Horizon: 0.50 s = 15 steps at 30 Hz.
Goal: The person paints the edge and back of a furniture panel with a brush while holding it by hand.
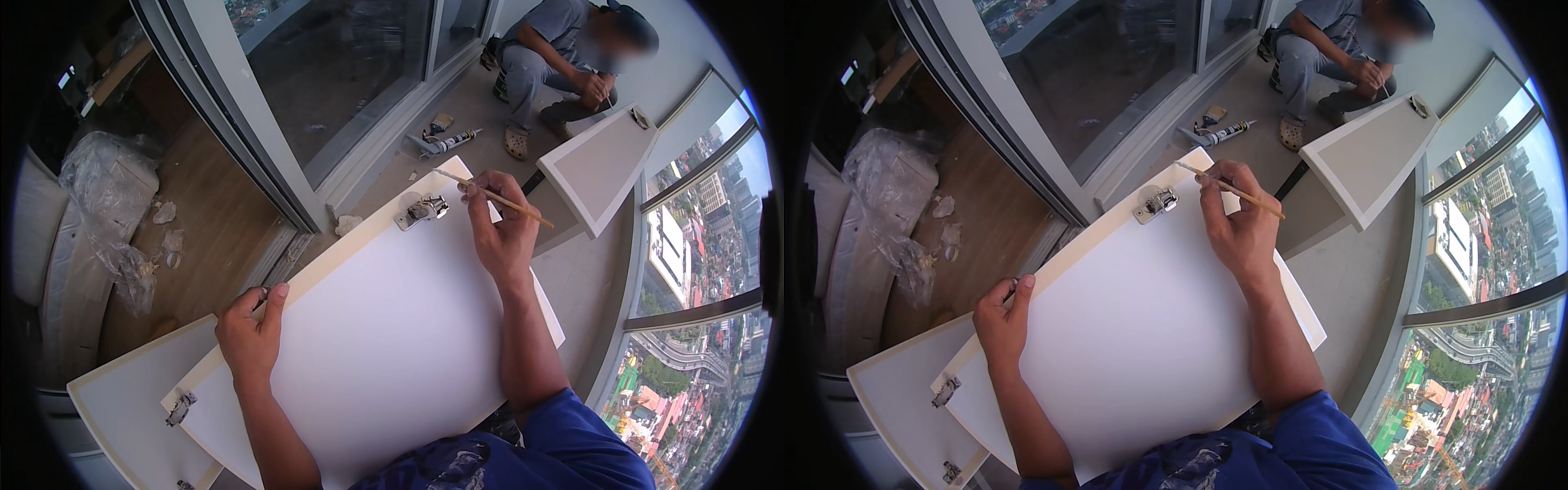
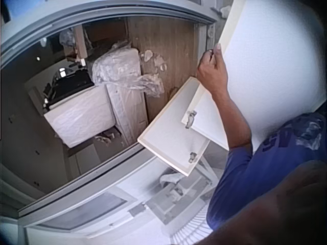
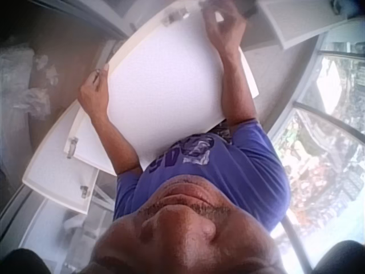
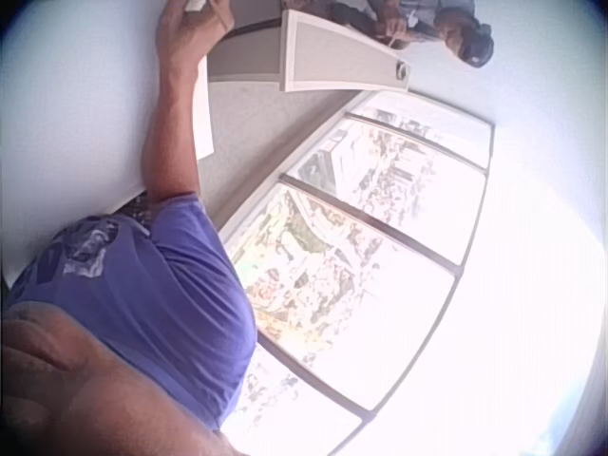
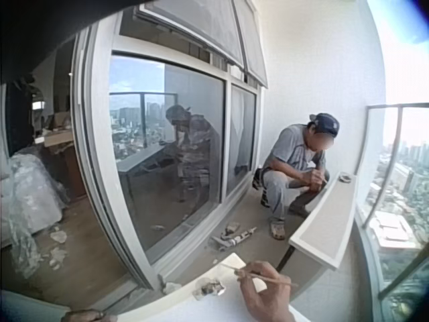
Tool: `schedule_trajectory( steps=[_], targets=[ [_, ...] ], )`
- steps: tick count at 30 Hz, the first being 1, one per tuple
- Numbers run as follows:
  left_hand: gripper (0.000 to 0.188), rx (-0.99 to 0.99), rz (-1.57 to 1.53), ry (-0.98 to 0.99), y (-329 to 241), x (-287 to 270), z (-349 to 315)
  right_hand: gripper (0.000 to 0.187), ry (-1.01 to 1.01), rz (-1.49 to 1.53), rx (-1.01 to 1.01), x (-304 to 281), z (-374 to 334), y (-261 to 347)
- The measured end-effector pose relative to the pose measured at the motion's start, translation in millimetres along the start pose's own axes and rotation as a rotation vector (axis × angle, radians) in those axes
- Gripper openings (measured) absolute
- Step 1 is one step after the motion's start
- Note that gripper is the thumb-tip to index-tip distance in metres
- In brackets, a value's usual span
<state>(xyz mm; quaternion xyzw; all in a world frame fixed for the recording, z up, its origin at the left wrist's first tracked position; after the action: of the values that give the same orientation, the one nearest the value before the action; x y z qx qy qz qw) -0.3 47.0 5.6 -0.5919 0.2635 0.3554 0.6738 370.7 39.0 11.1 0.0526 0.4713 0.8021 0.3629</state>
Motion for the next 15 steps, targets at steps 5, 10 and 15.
schedule_trajectory(
  steps=[5, 10, 15],
  targets=[
    [0.052, -0.009, 0.001, 0.009, 0, 0, 0, 0.011, 0.092, -0.011, -0.015, 5, -4, 8],
    [0.052, 0.01, -0.001, -0.004, 1, 2, 0, 0.012, 0.053, 0.057, 0.0, 3, 1, -2],
    [0.05, 0.019, -0.012, -0.013, 3, 3, 0, 0.01, -0.021, -0.034, 0.002, 0, 3, 2]
  ],
)
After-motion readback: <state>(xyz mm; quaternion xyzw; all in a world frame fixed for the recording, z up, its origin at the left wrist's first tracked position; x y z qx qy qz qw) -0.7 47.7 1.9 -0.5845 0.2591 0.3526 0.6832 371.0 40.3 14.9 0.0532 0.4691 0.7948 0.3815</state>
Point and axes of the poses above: each hand's wrist, its own z-axis towards the middle knuckle, its own x-axis out of the palm, y = z × x, the point moved 4 cm from there along z, towards the middle knuckle
